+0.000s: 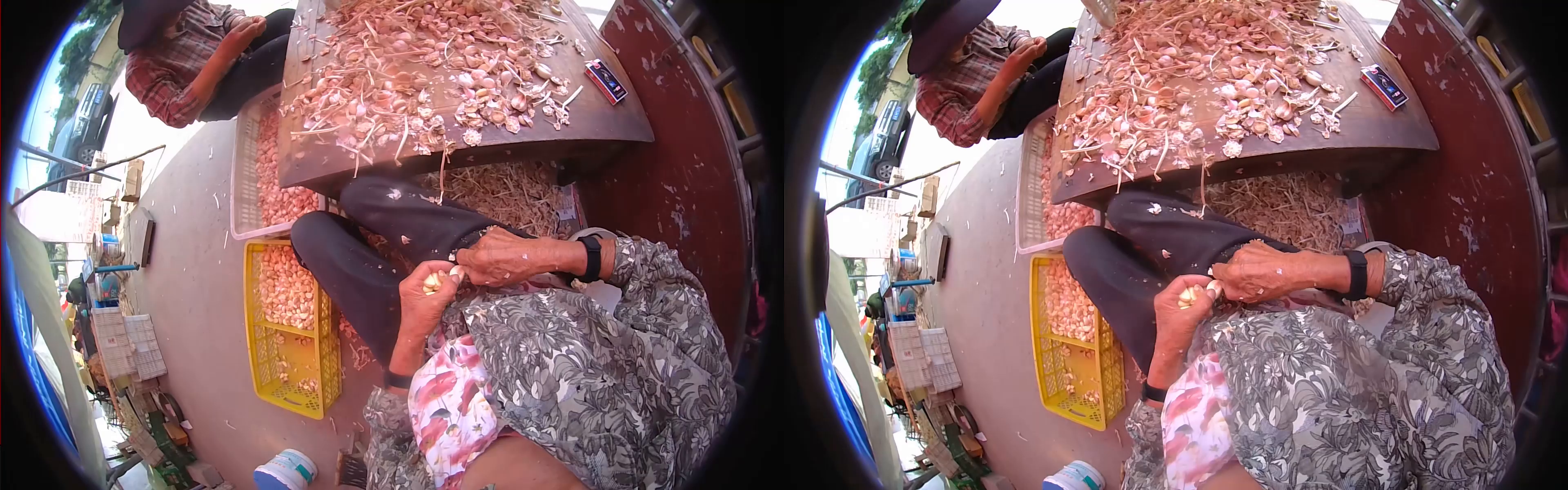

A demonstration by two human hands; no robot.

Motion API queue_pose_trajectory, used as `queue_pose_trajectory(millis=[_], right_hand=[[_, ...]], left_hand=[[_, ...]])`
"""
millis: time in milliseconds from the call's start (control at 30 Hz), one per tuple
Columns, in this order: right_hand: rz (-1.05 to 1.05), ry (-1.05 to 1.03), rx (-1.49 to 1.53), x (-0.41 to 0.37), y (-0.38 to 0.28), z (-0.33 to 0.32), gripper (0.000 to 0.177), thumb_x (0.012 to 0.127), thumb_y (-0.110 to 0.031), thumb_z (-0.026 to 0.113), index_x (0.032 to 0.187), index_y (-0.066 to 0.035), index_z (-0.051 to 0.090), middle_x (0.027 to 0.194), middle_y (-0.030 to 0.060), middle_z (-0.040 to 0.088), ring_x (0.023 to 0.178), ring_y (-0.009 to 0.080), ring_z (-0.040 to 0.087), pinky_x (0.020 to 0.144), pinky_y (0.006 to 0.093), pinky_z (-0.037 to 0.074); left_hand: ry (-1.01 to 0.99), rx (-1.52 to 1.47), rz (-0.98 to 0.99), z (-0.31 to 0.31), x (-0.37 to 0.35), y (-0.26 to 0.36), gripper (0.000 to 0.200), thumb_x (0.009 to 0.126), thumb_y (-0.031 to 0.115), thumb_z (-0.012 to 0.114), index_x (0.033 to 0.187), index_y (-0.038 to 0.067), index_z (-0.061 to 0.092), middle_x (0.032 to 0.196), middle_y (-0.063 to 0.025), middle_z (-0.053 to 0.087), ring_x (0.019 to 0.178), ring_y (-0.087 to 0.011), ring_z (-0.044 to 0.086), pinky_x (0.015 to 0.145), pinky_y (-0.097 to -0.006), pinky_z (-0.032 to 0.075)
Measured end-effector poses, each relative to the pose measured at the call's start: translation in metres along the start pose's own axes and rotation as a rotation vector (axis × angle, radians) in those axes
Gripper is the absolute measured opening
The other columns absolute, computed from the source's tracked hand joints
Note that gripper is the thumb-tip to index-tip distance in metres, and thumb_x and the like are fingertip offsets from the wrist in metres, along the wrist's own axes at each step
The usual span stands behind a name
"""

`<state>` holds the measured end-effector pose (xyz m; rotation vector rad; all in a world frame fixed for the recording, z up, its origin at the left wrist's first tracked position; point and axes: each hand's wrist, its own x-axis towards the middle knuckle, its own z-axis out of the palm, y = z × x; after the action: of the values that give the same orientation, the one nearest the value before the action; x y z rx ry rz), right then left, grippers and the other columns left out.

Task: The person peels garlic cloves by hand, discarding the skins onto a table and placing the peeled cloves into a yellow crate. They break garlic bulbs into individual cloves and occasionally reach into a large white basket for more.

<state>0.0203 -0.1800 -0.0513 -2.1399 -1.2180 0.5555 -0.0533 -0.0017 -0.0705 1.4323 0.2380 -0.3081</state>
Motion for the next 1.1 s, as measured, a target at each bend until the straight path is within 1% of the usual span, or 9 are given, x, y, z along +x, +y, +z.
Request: queue_pose_trajectory(millis=[167,333,500,567,600,700,800,900,1100], right_hand=[[0.091,0.069,0.043,-0.005,-0.001,0.008,0.013,0.076,-0.011,0.053,0.073,0.0,0.048,0.051,0.0186,0.049,0.052,0.0356,0.055,0.045,0.0422,0.039],[0.13,0.246,-0.139,-0.003,-0.01,0.015,0.017,0.074,-0.012,0.056,0.076,0.002,0.046,0.058,0.0179,0.055,0.051,0.0333,0.057,0.045,0.0421,0.042],[0.141,0.215,-0.189,-0.005,-0.017,0.021,0.019,0.072,-0.012,0.057,0.079,0.003,0.046,0.062,0.019,0.056,0.055,0.0354,0.059,0.045,0.0435,0.044],[0.09,0.217,-0.197,-0.005,-0.017,0.019,0.02,0.071,-0.011,0.057,0.08,0.003,0.046,0.064,0.0195,0.056,0.056,0.036,0.06,0.046,0.0434,0.045],[0.073,0.214,-0.199,-0.005,-0.018,0.017,0.02,0.07,-0.011,0.058,0.08,0.003,0.046,0.066,0.0201,0.057,0.058,0.0364,0.06,0.047,0.0441,0.046],[0.052,0.172,-0.202,-0.004,-0.018,0.015,0.019,0.071,-0.011,0.057,0.078,0.003,0.045,0.068,0.0204,0.057,0.059,0.0368,0.06,0.047,0.0446,0.046],[0.032,0.159,-0.189,-0.003,-0.018,0.013,0.019,0.072,-0.011,0.057,0.077,0.002,0.044,0.067,0.0202,0.058,0.057,0.0368,0.06,0.046,0.0445,0.045],[0.024,0.171,-0.172,-0.002,-0.018,0.012,0.019,0.072,-0.012,0.056,0.077,0.002,0.044,0.064,0.02,0.057,0.056,0.0363,0.059,0.045,0.0445,0.044],[0.075,0.232,-0.052,-0.001,-0.017,0.02,0.017,0.071,-0.013,0.055,0.073,0.0,0.044,0.059,0.0196,0.056,0.052,0.0346,0.058,0.044,0.0432,0.042]], left_hand=[[-0.004,-0.02,-0.009,0.005,0.0,0.0,0.015,0.08,0.006,0.064,0.093,0.0,0.061,0.069,0.0026,0.056,0.055,-0.0025,0.049,0.05,-0.0162,0.039],[0.084,0.01,0.096,0.01,0.0,-0.003,0.018,0.082,0.007,0.063,0.098,-0.001,0.059,0.072,0.0011,0.056,0.057,-0.0031,0.05,0.051,-0.0177,0.042],[0.119,0.065,0.13,0.014,0.0,0.0,0.014,0.083,0.005,0.059,0.095,-0.002,0.059,0.068,0.001,0.056,0.053,-0.0038,0.049,0.048,-0.0176,0.039],[0.133,0.052,0.083,0.013,-0.001,0.001,0.013,0.083,0.006,0.059,0.093,-0.002,0.059,0.066,0.0013,0.055,0.052,-0.0036,0.048,0.047,-0.0177,0.037],[0.119,0.027,0.064,0.01,0.0,0.0,0.011,0.083,0.005,0.06,0.092,-0.002,0.06,0.067,0.0006,0.056,0.052,-0.0042,0.05,0.048,-0.018,0.04],[0.086,-0.064,0.061,0.007,-0.001,-0.001,0.01,0.083,0.004,0.059,0.091,-0.002,0.061,0.067,0.0005,0.056,0.052,-0.0041,0.05,0.048,-0.0181,0.04],[0.086,-0.14,0.042,0.01,-0.004,0.003,0.012,0.083,0.007,0.058,0.09,-0.002,0.06,0.066,0.002,0.055,0.053,-0.003,0.046,0.049,-0.0171,0.035],[0.065,-0.139,0.04,0.006,-0.004,0.001,0.011,0.083,0.004,0.06,0.091,-0.003,0.061,0.067,0.0001,0.056,0.052,-0.0045,0.049,0.048,-0.0178,0.039],[0.042,-0.2,0.065,0.004,-0.004,-0.001,0.012,0.082,0.004,0.06,0.092,-0.003,0.061,0.067,-0.0008,0.057,0.053,-0.0052,0.049,0.048,-0.0179,0.039]])
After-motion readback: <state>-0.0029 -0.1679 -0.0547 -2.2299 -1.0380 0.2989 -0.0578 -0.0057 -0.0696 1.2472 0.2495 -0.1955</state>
